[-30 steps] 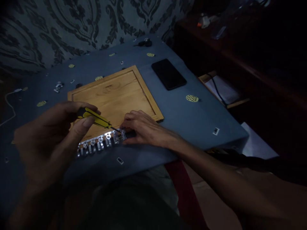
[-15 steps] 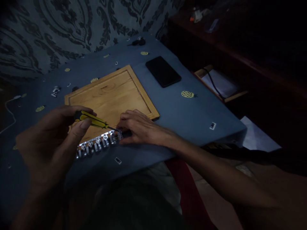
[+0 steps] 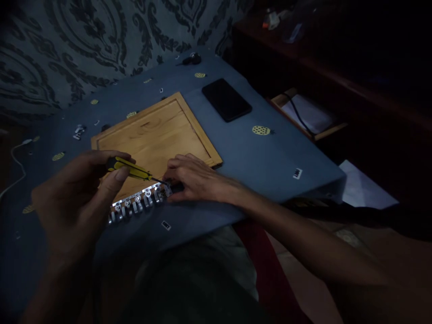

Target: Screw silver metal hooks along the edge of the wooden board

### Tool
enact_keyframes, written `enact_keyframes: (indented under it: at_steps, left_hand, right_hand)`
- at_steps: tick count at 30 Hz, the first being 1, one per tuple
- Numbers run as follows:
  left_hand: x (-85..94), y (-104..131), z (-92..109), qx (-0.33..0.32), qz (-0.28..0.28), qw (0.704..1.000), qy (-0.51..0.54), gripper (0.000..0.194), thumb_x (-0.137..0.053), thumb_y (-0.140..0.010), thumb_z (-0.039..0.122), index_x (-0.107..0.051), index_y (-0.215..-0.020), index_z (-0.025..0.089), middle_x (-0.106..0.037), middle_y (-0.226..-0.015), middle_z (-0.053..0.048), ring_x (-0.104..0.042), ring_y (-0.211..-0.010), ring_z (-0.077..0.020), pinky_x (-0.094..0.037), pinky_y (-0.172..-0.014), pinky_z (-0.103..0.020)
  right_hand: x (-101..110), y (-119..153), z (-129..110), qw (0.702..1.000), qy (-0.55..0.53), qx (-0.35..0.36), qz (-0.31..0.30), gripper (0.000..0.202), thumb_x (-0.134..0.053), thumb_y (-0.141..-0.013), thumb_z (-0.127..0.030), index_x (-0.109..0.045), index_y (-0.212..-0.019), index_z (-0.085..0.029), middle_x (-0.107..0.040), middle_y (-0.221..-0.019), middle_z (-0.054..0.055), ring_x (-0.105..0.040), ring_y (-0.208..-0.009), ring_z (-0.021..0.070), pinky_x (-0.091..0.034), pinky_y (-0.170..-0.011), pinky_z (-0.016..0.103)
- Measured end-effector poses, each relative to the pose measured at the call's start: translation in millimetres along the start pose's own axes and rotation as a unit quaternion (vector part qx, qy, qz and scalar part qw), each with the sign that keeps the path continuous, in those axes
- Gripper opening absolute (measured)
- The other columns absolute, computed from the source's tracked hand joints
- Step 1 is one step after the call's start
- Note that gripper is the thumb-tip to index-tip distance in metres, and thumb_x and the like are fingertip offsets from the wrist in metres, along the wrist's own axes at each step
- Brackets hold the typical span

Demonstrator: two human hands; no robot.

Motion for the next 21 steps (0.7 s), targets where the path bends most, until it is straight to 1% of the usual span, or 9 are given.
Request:
enact_keyframes:
  at_steps: [7, 10, 13, 16, 21]
  left_hand:
    - [1.7, 0.7, 3.3, -0.022, 0.007, 0.999, -0.042, 0.021, -0.074, -0.095, 0.029, -0.072, -0.116, 0.034, -0.076, -0.103, 0.006, -0.072, -0.089, -0.0149, -0.058, -0.079, -0.029]
    - [0.9, 0.5, 5.4, -0.032, -0.004, 0.998, -0.05, 0.023, -0.071, -0.097, 0.028, -0.071, -0.119, 0.033, -0.077, -0.107, 0.005, -0.073, -0.093, -0.0163, -0.059, -0.081, -0.03]
    - [-0.8, -0.4, 10.0, -0.053, -0.021, 0.997, -0.056, 0.025, -0.067, -0.098, 0.023, -0.069, -0.122, 0.033, -0.076, -0.11, 0.005, -0.074, -0.097, -0.0162, -0.059, -0.085, -0.03]
    - [-2.3, -1.3, 13.7, -0.069, -0.035, 0.995, -0.06, 0.029, -0.064, -0.099, 0.019, -0.068, -0.125, 0.032, -0.076, -0.113, 0.004, -0.074, -0.1, -0.0167, -0.06, -0.087, -0.029]
    - [-3.8, -2.0, 17.0, -0.086, -0.042, 0.992, -0.081, 0.028, -0.061, -0.1, 0.019, -0.067, -0.125, 0.03, -0.077, -0.112, 0.002, -0.075, -0.101, -0.0179, -0.061, -0.089, -0.03]
  right_hand:
    - [0.5, 0.9, -0.2, 1.0, 0.008, -0.001, 0.0, 0.035, -0.081, -0.086, -0.043, -0.073, -0.11, -0.019, -0.064, -0.101, 0.005, -0.057, -0.097, 0.0233, -0.039, -0.087, 0.037]
    - [0.8, 0.5, -0.9, 1.0, 0.017, -0.005, -0.003, 0.037, -0.082, -0.085, -0.043, -0.073, -0.11, -0.017, -0.064, -0.101, 0.006, -0.057, -0.097, 0.0237, -0.04, -0.087, 0.037]
    - [0.4, 0.1, -0.9, 1.0, 0.018, -0.007, -0.006, 0.038, -0.083, -0.085, -0.043, -0.073, -0.108, -0.015, -0.064, -0.101, 0.006, -0.058, -0.098, 0.0241, -0.04, -0.086, 0.037]
    - [0.8, 0.3, -1.4, 1.0, 0.015, 0.001, -0.001, 0.035, -0.081, -0.086, -0.044, -0.073, -0.105, -0.016, -0.064, -0.101, 0.006, -0.058, -0.1, 0.0243, -0.041, -0.088, 0.038]
    - [1.0, 0.7, -1.4, 1.0, 0.011, 0.007, 0.007, 0.035, -0.08, -0.086, -0.045, -0.073, -0.107, -0.018, -0.065, -0.1, 0.006, -0.058, -0.098, 0.0238, -0.041, -0.088, 0.038]
Point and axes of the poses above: each hand's wrist, its own y-axis away from the middle knuckle, its own x-axis out of the back of the hand, z = x × y, the point moved 8 cm from there along -y, towards the middle knuckle
